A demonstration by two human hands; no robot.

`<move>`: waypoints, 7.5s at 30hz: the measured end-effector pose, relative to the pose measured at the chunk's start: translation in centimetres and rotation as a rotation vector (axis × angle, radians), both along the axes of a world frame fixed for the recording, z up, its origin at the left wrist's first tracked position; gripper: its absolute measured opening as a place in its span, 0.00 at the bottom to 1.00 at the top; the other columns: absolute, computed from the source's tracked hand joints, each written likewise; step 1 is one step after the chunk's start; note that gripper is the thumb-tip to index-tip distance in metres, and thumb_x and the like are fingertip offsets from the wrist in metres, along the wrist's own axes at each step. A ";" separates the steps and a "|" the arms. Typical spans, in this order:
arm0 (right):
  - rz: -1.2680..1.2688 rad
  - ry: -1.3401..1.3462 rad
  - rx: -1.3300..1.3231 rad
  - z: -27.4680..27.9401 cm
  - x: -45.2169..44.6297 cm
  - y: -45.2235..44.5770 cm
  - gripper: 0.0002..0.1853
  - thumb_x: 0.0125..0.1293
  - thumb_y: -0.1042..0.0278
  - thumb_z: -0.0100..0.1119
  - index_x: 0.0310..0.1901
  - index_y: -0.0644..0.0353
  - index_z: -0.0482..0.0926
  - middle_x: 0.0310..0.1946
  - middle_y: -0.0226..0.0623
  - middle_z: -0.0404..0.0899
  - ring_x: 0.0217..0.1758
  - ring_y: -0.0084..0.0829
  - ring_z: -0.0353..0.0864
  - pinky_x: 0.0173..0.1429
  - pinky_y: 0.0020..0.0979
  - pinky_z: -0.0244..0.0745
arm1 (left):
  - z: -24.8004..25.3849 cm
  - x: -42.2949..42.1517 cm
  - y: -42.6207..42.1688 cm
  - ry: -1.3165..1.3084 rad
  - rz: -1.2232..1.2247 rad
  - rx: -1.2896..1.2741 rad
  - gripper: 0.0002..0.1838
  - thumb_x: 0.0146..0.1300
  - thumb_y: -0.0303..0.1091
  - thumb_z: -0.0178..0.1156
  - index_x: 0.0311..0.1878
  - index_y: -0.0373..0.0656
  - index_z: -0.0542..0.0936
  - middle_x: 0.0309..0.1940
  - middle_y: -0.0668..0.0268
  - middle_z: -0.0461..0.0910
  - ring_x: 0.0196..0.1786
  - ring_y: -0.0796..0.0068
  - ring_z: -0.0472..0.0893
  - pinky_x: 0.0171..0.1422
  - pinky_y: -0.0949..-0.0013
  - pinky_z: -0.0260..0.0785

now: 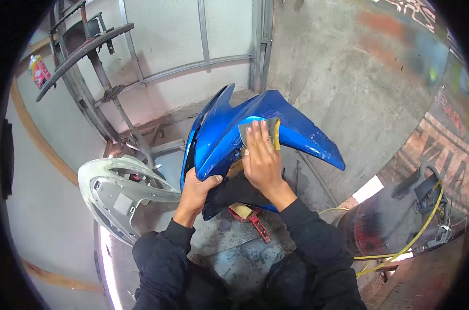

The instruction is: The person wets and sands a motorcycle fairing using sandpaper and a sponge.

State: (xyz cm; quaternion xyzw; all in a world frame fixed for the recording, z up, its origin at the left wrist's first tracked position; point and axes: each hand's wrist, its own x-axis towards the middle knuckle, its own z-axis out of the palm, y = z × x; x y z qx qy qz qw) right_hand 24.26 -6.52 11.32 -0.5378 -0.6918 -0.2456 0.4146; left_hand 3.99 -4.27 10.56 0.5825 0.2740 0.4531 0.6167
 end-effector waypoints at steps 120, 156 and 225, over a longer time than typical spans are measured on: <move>0.339 0.018 -0.005 -0.3 -4.3 -1.2 0.27 0.63 0.77 0.52 0.66 0.67 0.74 0.70 0.52 0.70 0.76 0.61 0.63 0.75 0.50 0.63 | -0.2 0.2 1.1 -0.039 -0.087 0.023 0.23 0.58 0.19 0.64 0.59 0.35 0.77 0.50 0.67 0.82 0.48 0.78 0.80 0.58 0.70 0.73; 0.443 0.013 -0.052 0.1 -4.5 -2.4 0.28 0.60 0.79 0.53 0.65 0.66 0.76 0.68 0.52 0.73 0.75 0.63 0.63 0.75 0.50 0.65 | -0.4 0.2 1.4 0.025 -0.167 0.005 0.22 0.61 0.19 0.64 0.59 0.35 0.77 0.51 0.67 0.82 0.51 0.79 0.79 0.60 0.69 0.72; 0.346 -0.013 -0.014 -0.6 -3.1 -1.9 0.29 0.55 0.76 0.58 0.62 0.62 0.79 0.68 0.45 0.75 0.74 0.59 0.67 0.75 0.52 0.64 | 0.1 -0.2 1.5 0.062 -0.187 0.075 0.23 0.61 0.17 0.62 0.60 0.36 0.77 0.51 0.68 0.82 0.52 0.78 0.78 0.60 0.69 0.72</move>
